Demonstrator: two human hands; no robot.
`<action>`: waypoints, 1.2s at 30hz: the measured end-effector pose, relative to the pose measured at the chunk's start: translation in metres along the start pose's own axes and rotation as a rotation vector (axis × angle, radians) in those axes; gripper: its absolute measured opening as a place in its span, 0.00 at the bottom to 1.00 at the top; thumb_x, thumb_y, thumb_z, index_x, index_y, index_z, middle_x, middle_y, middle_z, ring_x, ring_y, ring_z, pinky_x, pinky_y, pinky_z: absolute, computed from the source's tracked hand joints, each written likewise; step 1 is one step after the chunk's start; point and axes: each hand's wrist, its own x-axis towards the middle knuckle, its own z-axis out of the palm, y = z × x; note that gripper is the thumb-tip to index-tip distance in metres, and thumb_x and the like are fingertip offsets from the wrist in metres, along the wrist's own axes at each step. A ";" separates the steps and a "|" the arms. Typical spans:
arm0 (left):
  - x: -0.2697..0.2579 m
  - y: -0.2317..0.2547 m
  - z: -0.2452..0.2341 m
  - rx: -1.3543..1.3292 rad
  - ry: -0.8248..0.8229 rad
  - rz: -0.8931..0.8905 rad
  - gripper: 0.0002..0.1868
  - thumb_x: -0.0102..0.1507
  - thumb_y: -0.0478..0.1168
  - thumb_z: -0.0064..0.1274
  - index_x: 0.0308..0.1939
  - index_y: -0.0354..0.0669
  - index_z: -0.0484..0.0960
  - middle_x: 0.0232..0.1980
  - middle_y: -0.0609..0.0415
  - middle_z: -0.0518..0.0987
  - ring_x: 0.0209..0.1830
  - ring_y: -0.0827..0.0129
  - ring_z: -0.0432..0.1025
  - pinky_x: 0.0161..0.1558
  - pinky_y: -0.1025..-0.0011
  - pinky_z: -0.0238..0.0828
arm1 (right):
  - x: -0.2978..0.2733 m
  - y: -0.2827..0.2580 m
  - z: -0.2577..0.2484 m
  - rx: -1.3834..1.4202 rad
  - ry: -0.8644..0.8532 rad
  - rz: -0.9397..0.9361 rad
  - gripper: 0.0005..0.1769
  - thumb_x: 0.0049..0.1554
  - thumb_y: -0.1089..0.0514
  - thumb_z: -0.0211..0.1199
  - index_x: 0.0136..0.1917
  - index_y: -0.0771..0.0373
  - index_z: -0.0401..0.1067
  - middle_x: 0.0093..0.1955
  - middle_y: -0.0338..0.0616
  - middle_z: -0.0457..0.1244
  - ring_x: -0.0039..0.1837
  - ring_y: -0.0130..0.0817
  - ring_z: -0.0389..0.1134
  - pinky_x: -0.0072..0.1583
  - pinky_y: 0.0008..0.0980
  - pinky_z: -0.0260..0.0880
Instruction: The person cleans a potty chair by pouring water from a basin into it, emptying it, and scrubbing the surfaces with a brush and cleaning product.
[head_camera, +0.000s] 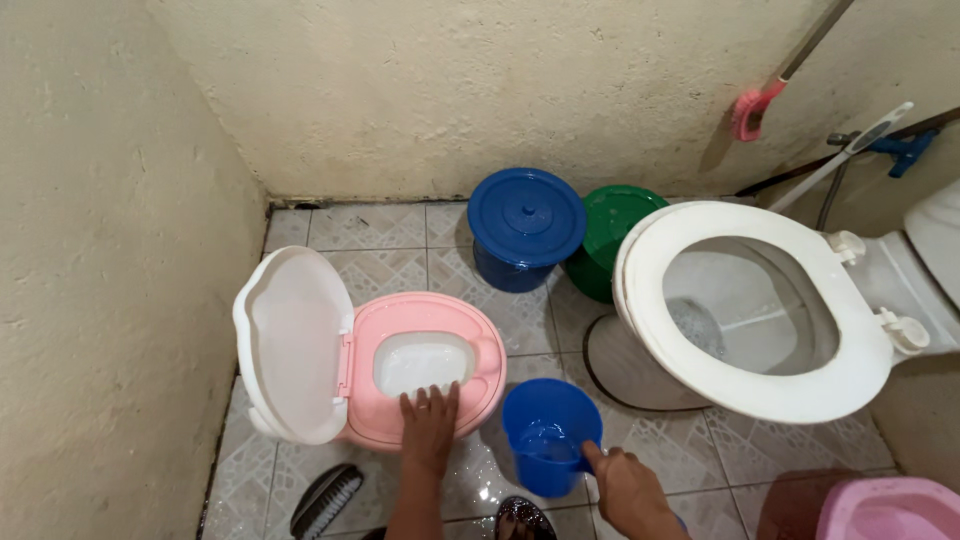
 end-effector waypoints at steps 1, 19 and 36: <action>0.002 -0.002 0.002 -0.014 0.009 0.005 0.45 0.59 0.38 0.56 0.77 0.44 0.50 0.70 0.40 0.65 0.70 0.46 0.60 0.70 0.39 0.47 | 0.001 -0.002 0.000 0.004 -0.016 0.009 0.35 0.52 0.70 0.59 0.71 0.51 0.61 0.55 0.54 0.66 0.62 0.52 0.69 0.60 0.45 0.73; 0.036 -0.020 -0.104 -0.246 -0.314 -0.003 0.47 0.47 0.42 0.71 0.66 0.42 0.63 0.59 0.42 0.74 0.60 0.47 0.69 0.62 0.55 0.67 | -0.006 0.018 -0.007 -0.084 0.070 0.005 0.31 0.52 0.68 0.57 0.69 0.53 0.64 0.51 0.54 0.68 0.55 0.51 0.73 0.56 0.44 0.76; 0.073 -0.069 -0.158 -0.864 -0.733 -0.143 0.57 0.41 0.40 0.67 0.75 0.56 0.66 0.71 0.45 0.73 0.71 0.50 0.68 0.67 0.55 0.67 | -0.018 0.003 -0.094 -0.502 0.267 -0.007 0.18 0.64 0.56 0.49 0.65 0.53 0.70 0.46 0.46 0.70 0.49 0.44 0.75 0.49 0.40 0.77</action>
